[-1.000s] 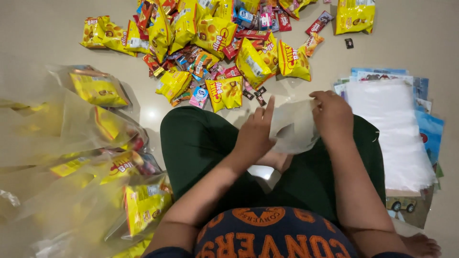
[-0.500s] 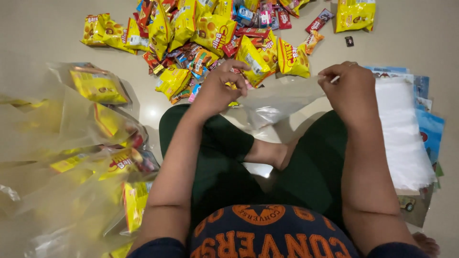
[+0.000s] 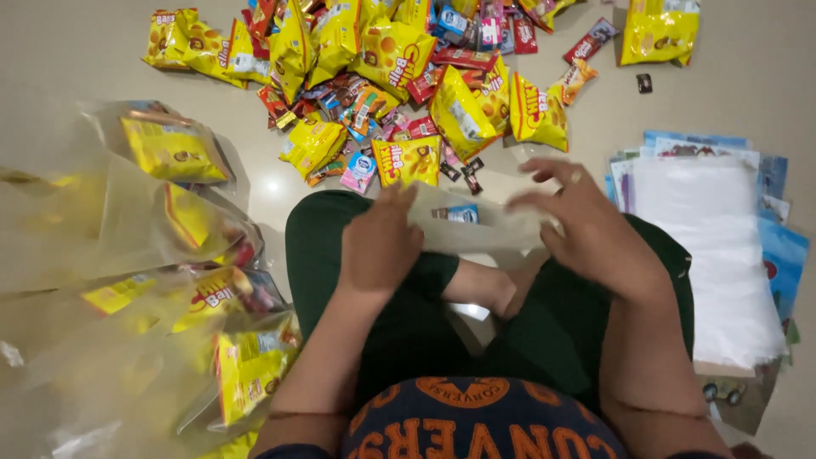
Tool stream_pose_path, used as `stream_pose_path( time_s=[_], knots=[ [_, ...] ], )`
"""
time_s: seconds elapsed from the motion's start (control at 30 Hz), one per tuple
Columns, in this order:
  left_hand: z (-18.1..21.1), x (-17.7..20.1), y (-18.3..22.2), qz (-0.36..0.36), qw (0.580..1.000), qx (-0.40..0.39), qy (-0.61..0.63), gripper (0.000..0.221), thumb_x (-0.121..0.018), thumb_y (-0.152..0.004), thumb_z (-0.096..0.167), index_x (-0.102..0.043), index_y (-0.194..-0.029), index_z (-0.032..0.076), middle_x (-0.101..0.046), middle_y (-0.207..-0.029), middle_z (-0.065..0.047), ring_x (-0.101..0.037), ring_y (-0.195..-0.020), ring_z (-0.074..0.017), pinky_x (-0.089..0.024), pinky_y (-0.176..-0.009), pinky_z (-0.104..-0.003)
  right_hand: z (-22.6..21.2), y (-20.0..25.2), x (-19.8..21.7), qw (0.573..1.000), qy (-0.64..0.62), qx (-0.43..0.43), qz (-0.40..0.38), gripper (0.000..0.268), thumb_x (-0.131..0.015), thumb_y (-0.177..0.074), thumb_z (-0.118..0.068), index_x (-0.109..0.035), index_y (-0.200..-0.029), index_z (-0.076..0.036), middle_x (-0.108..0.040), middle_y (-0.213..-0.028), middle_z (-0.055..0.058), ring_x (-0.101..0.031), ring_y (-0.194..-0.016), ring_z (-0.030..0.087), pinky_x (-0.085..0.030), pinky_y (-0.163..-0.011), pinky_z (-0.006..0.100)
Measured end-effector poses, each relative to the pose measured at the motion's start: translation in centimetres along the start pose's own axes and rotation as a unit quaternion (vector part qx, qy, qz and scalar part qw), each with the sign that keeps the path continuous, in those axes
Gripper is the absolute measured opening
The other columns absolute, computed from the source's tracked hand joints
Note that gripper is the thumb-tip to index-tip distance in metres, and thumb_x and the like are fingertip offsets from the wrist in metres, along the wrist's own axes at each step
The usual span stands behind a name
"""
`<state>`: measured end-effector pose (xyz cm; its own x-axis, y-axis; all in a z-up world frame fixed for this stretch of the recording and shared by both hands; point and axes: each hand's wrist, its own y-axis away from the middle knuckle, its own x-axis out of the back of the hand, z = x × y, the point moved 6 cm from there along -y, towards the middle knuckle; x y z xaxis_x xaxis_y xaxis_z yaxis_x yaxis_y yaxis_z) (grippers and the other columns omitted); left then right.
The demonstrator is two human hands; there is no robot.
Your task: Sorting and packing individual snack packets into larger plastic bags while sitting on the floor.
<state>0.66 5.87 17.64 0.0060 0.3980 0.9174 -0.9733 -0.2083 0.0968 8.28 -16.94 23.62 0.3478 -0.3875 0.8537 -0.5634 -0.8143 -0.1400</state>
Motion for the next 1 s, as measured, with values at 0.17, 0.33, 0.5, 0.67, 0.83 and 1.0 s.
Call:
stream_pose_path(
  time_s=[0.17,0.33,0.5,0.67,0.83,1.0],
  knots=[
    [0.3,-2.3,2.1,-0.11,0.991,-0.042,0.067,0.066,-0.058,-0.081,0.013,-0.049,-0.146,0.01,-0.039,-0.162,-0.016,-0.068,-0.102,-0.0471,-0.056,-0.075,-0.054,0.2,0.1,-0.9,0.997,-0.025,0.035,-0.066,0.069,-0.049,-0.071,0.021,-0.08,-0.11,-0.027,-0.043,-0.16,0.012,-0.033,-0.147,0.044,-0.041,-0.105,0.06],
    [2.2,-0.5,3.9,-0.138,0.962,-0.17,0.161,0.085,-0.058,-0.08,0.001,-0.028,-0.158,0.001,-0.021,-0.17,-0.017,-0.05,-0.137,-0.0447,-0.051,-0.098,-0.05,2.4,-1.7,0.7,0.979,-0.186,0.076,-0.042,0.024,-0.063,-0.095,-0.014,-0.082,-0.11,-0.02,-0.059,-0.148,0.017,-0.051,-0.143,0.035,-0.041,-0.116,0.052],
    [4.1,1.1,4.1,-0.232,0.948,-0.185,0.113,0.069,-0.056,-0.078,-0.003,-0.036,-0.143,0.006,-0.023,-0.171,-0.011,-0.065,-0.059,-0.0548,-0.046,-0.047,-0.064,16.1,-7.0,-7.7,0.947,-0.111,-0.279,-0.114,0.022,-0.068,-0.097,-0.022,-0.077,-0.117,-0.016,-0.077,-0.115,0.003,-0.069,-0.102,0.019,-0.051,-0.091,0.036],
    [3.8,0.5,3.3,-0.251,0.935,-0.196,0.156,0.074,-0.055,-0.077,-0.004,-0.04,-0.149,0.001,-0.024,-0.17,-0.012,-0.066,-0.061,-0.0464,-0.049,-0.051,-0.055,25.4,-9.3,-24.3,0.972,-0.026,-0.195,-0.13,0.037,-0.068,-0.093,-0.018,-0.072,-0.129,-0.016,-0.07,-0.134,0.007,-0.064,-0.113,0.033,-0.052,-0.096,0.045],
    [2.3,0.3,1.3,-0.151,0.935,-0.14,0.289,0.081,-0.065,-0.075,-0.003,-0.045,-0.152,0.009,-0.032,-0.168,-0.005,-0.056,-0.138,-0.0192,-0.056,-0.086,-0.031,26.6,-9.5,-28.6,0.96,0.14,-0.151,-0.19,0.075,-0.073,-0.085,-0.035,-0.047,-0.153,-0.024,-0.047,-0.151,0.022,-0.043,-0.132,0.047,-0.053,-0.084,0.06],
    [1.7,0.8,-0.5,-0.076,0.931,-0.095,0.343,0.079,-0.066,-0.079,-0.001,-0.047,-0.155,0.011,-0.04,-0.164,-0.014,-0.073,-0.1,-0.0287,-0.06,-0.078,-0.035,27.0,-8.4,-27.6,0.976,0.081,-0.156,-0.128,0.033,-0.059,-0.106,-0.023,-0.067,-0.136,-0.012,-0.064,-0.135,0.02,-0.06,-0.127,0.038,-0.054,-0.103,0.041]
  ],
)
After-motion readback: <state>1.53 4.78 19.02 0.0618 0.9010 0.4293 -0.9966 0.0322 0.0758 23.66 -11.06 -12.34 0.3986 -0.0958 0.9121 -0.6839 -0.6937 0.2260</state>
